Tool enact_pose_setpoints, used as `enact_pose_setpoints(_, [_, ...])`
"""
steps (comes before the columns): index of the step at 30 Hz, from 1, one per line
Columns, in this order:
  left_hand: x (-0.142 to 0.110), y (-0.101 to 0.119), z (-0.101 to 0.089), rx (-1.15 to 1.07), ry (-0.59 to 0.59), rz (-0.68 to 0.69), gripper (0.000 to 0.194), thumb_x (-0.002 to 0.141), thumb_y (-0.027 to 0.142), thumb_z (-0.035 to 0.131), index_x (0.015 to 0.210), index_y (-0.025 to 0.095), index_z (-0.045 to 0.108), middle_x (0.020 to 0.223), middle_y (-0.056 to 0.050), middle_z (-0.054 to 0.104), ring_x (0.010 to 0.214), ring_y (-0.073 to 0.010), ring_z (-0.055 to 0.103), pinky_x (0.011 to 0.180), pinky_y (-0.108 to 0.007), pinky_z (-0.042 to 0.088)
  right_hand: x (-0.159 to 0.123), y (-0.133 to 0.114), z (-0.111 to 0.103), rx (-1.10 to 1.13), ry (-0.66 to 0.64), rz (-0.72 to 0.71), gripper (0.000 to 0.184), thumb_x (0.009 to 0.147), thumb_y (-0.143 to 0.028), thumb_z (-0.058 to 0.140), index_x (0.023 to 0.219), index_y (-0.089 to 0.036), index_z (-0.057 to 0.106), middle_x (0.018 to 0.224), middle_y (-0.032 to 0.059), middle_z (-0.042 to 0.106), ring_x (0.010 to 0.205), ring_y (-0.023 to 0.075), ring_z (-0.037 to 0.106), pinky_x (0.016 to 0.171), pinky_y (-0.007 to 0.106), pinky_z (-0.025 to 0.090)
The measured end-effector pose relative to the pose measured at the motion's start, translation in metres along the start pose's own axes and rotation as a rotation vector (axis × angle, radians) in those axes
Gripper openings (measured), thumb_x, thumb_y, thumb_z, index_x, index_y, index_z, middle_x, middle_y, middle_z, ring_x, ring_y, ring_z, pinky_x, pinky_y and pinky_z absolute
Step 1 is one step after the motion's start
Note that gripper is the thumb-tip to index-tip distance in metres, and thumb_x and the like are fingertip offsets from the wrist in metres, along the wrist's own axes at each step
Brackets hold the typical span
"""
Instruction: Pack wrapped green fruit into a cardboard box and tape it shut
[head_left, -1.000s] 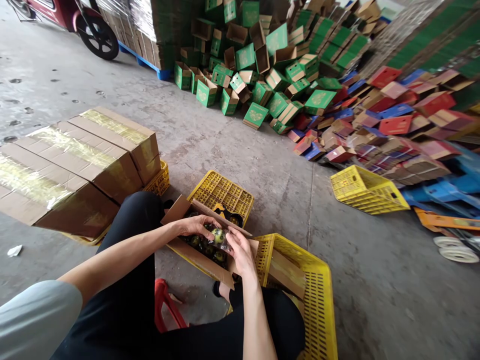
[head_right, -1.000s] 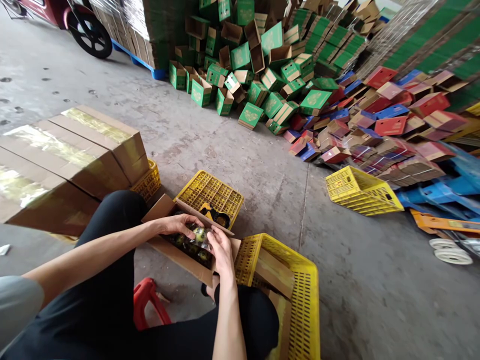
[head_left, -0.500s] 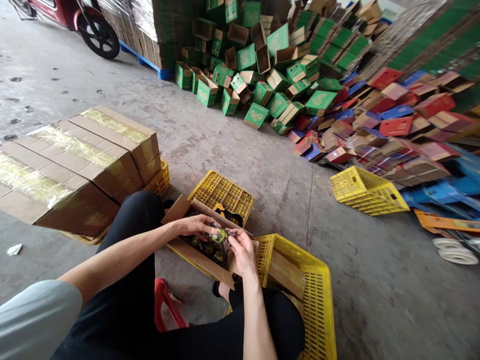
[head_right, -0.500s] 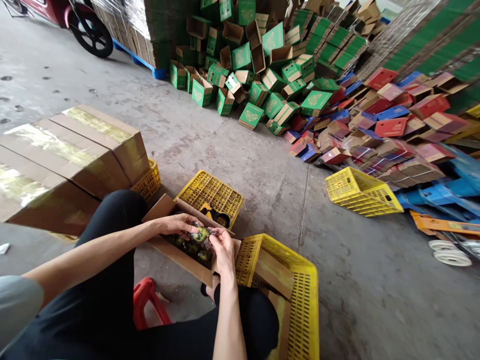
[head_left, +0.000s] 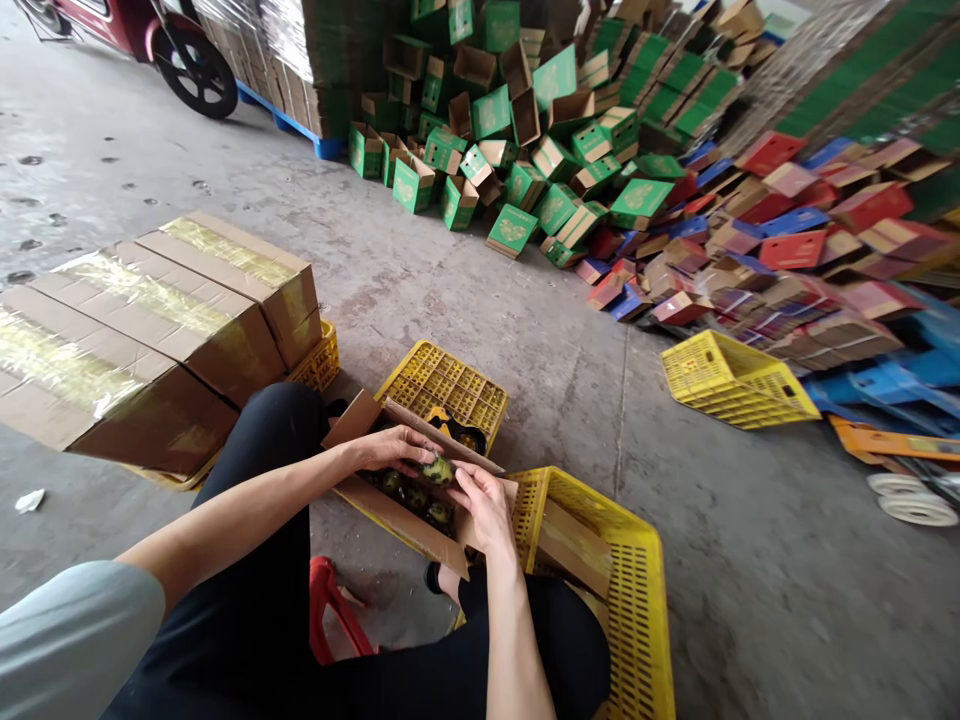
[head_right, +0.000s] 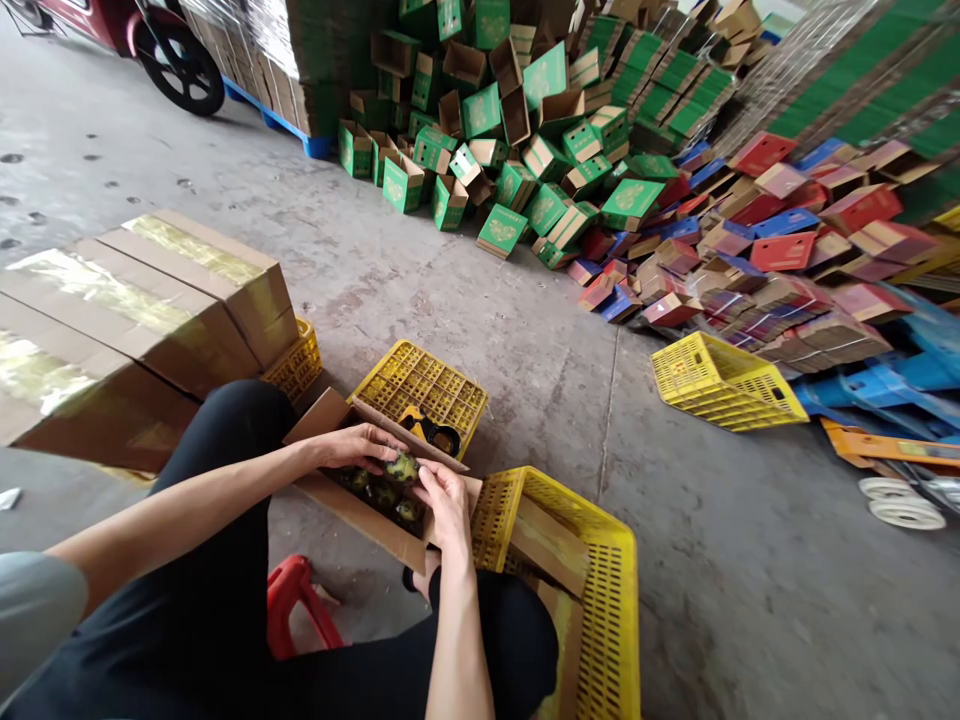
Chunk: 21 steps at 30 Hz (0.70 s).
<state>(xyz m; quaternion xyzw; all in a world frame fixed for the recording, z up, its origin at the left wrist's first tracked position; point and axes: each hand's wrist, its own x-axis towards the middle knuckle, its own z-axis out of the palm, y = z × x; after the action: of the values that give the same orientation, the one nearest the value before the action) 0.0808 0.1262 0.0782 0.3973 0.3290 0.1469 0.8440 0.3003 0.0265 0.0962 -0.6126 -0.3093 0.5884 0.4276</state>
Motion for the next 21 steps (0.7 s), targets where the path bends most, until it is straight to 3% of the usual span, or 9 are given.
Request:
enact_pose_setpoints(4, [-0.0011,0.0042,0.0009,-0.098,-0.004,-0.082,0.073,0.066,0.054,0.092,0.129,0.025,0.069,0.131,-0.012,0.068,0.111,-0.0287,0.068,0.088,-0.038,0.057,0.0007,-0.0012,-0.0016,-0.042,0.064,-0.087,0.039,0.07,-0.054,0.083,0.097,-0.026,0.081,0.119,0.0078,0.077,0.12,0.0309,0.066,0.1,0.043,0.053])
enact_pose_setpoints(7, [0.0014,0.0018,-0.0008,-0.087,0.004,-0.153,0.071,0.064,0.061,0.09,0.12,0.02,0.072,0.115,-0.013,0.073,0.093,-0.0265,0.073,0.084,-0.037,0.058,0.0011,-0.0014,-0.0014,-0.043,0.073,-0.138,0.031,0.071,-0.049,0.082,0.091,-0.026,0.081,0.117,0.0082,0.078,0.12,0.031,0.066,0.103,0.044,0.051])
enact_pose_setpoints(11, [0.0026,-0.0018,-0.0031,0.025,-0.11,-0.119,0.058,0.063,0.052,0.094,0.105,0.015,0.077,0.104,-0.011,0.075,0.088,-0.0207,0.07,0.081,-0.03,0.055,0.0007,-0.0025,0.0016,-0.039,0.03,-0.177,0.021,0.073,-0.044,0.08,0.083,-0.026,0.081,0.115,0.0075,0.078,0.119,0.0304,0.066,0.106,0.046,0.049])
enact_pose_setpoints(13, [0.0021,-0.002,-0.0036,0.054,-0.114,-0.085,0.055,0.063,0.049,0.094,0.103,0.015,0.079,0.103,-0.01,0.075,0.089,-0.0193,0.068,0.079,-0.028,0.053,0.0001,-0.0041,0.0034,-0.046,0.002,-0.177,0.019,0.073,-0.043,0.079,0.082,-0.026,0.081,0.122,0.0072,0.076,0.123,0.0308,0.064,0.108,0.046,0.047])
enact_pose_setpoints(17, [0.0021,-0.0019,-0.0046,0.069,-0.038,-0.034,0.055,0.06,0.044,0.096,0.104,0.015,0.079,0.099,-0.009,0.075,0.085,-0.0182,0.066,0.074,-0.027,0.051,-0.0007,-0.007,0.0057,0.036,0.014,-0.088,0.03,0.074,-0.046,0.079,0.098,-0.029,0.081,0.136,0.0057,0.069,0.133,0.0306,0.058,0.105,0.044,0.05])
enact_pose_setpoints(21, [0.0043,-0.0041,-0.0061,0.069,-0.019,-0.024,0.056,0.056,0.037,0.098,0.105,0.017,0.078,0.096,-0.006,0.074,0.079,-0.0162,0.065,0.071,-0.027,0.049,-0.0004,-0.006,0.0049,0.056,0.079,-0.019,0.039,0.075,-0.05,0.079,0.109,-0.03,0.078,0.137,0.0057,0.069,0.134,0.0295,0.056,0.095,0.039,0.055])
